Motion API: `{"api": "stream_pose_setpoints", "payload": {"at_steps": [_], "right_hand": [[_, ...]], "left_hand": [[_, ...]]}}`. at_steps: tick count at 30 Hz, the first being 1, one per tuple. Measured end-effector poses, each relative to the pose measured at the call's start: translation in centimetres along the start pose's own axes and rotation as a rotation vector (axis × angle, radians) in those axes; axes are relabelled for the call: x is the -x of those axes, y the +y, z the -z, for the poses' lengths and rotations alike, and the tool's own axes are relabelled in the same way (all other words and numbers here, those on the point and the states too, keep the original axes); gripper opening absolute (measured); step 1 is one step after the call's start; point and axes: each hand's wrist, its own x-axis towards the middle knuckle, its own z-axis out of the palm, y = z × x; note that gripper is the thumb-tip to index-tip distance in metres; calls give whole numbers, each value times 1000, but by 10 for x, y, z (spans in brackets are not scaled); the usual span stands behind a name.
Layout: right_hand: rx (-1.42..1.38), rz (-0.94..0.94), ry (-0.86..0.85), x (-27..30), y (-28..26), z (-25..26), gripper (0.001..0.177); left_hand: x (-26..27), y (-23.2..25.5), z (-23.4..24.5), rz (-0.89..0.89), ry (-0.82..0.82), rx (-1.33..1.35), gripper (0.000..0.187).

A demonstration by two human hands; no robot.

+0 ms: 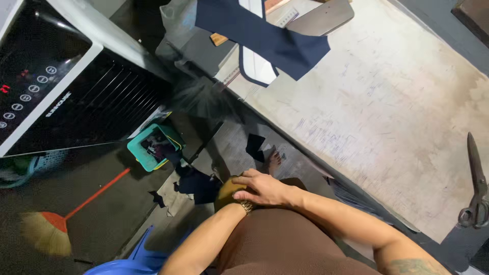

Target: The person removes a piece of white fabric from a plastic bag, aligns a blue fabric pattern over it, and uses shears to cut the white fabric to match the pattern's shape, then irons the combined pieces.

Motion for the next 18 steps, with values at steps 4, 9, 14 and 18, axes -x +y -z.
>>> {"api": "stream_pose_setpoints", "payload": {"at_steps": [4,9,14,18], "right_hand": [[13,-78,15,-22,-24,-18,56],[-3,-166,50,-47,-45,-37,58],[-10,-254,93,-69,-60,-52,59],[199,-515,-48,-99,-69,-67,74]], "left_hand": [[49,-50,-10,160,-302,-357,73],[4,-56,-74,87,-46,173,63],[-1,-73,-98,-39,29,663,60],[-14,-75,-134,-128,65,681,55]]}}
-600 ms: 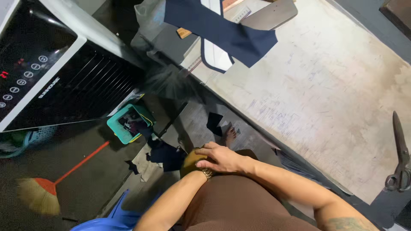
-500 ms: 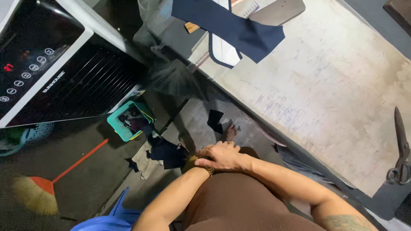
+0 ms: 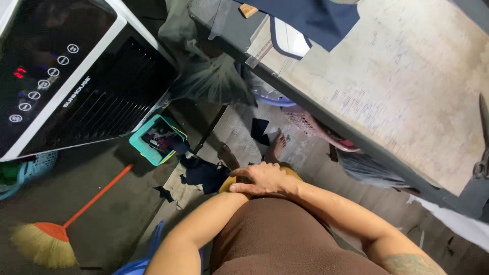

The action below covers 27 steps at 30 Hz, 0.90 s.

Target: The person removes a piece of white fabric from a plastic bag, aligns a blue fabric pattern over it, and uses shears to cut the white fabric to match the pattern's shape, then irons the combined pieces.

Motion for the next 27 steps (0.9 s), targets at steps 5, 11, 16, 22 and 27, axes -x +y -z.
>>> {"api": "stream_pose_setpoints", "payload": {"at_steps": [5,11,16,22,27], "right_hand": [[308,-1028,161,-148,70,-116,28],[164,-742,582,-76,-3,-74,34],[-95,-583,425,-59,-9,-33,17],[-496,501,778,12,40,19,30],[-618,247,1119,-9,117,55,29]], "left_hand": [[-30,-10,-22,-150,26,-17,49],[-70,-23,-32,-290,84,27,42],[-119,-48,-22,-370,149,71,38],[-157,-57,32,-453,305,458,27],[-150,-157,92,-474,651,998,13]]}}
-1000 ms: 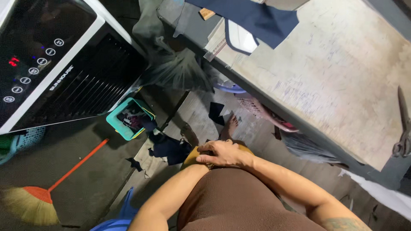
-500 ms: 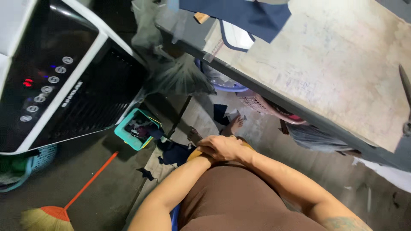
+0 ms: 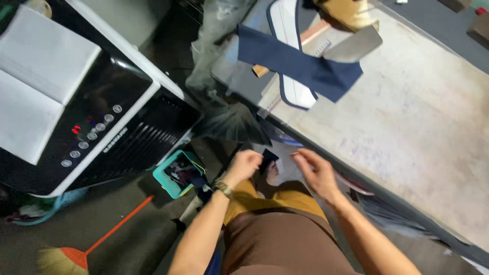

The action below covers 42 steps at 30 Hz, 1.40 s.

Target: The person removes a piece of white fabric from a plastic bag, aligns a blue fabric pattern over it, and uses shears to cut the white fabric to match the pattern's shape, then irons the combined pieces.

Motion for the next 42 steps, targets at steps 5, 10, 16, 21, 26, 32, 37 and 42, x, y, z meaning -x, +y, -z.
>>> {"api": "stream_pose_setpoints", "payload": {"at_steps": [5,10,16,21,26,32,37,42], "right_hand": [[-71,-181,123,-52,3,34,33],[-18,-122,249,-96,-22,37,30],[413,-45,453,-120,-9,57,30],[638,-96,475,-127,64,48,54],[881,21,510,-124,88,39,49],[883,11,510,-128,81,41,47],[878,50,529,-125,87,38,45],[639,-26,577,-141,56,43,34]], "left_hand": [[-58,35,115,-14,480,173,13],[-145,116,186,-55,655,-245,17],[-346,34,215,175,544,-526,15],[-343,124,212,375,-1,-417,59],[-398,3,201,270,15,-707,45],[-333,142,236,63,414,-575,41],[-298,217,299,-556,915,-347,42],[-215,360,298,-896,601,-520,21]]}}
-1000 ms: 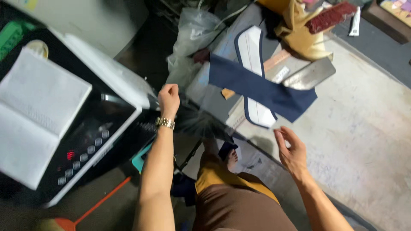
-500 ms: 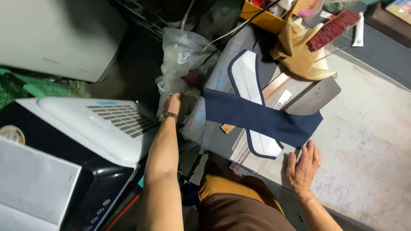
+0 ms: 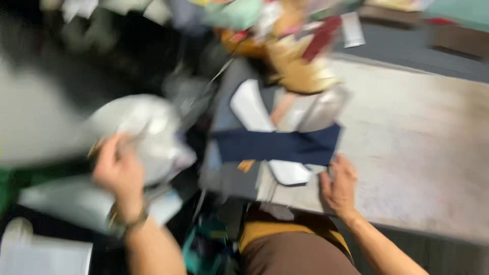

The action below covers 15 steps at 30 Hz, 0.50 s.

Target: The person removes a piece of white fabric from a plastic bag, aligns a blue fabric pattern over it, and uses shears to cut the white fabric to match the pattern's shape, then irons the combined pieces.

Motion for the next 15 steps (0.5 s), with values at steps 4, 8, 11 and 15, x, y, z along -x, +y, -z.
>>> {"api": "stream_pose_setpoints", "payload": {"at_steps": [4,8,11,15], "right_hand": [[-269,-20,167,-5,18,-27,43],[-635,307,206,-80,-124,110,39],[-651,834,418,-117,-168,186,30],[-329,724,376,-147,-128,199,27]], "left_hand": [[-40,119,32,-292,-106,-19,11],[-40,221,8,-337,-119,24,34],[-39,291,-18,-483,-218,-24,28],[-37,368,-63,-474,-334,176,26]]}}
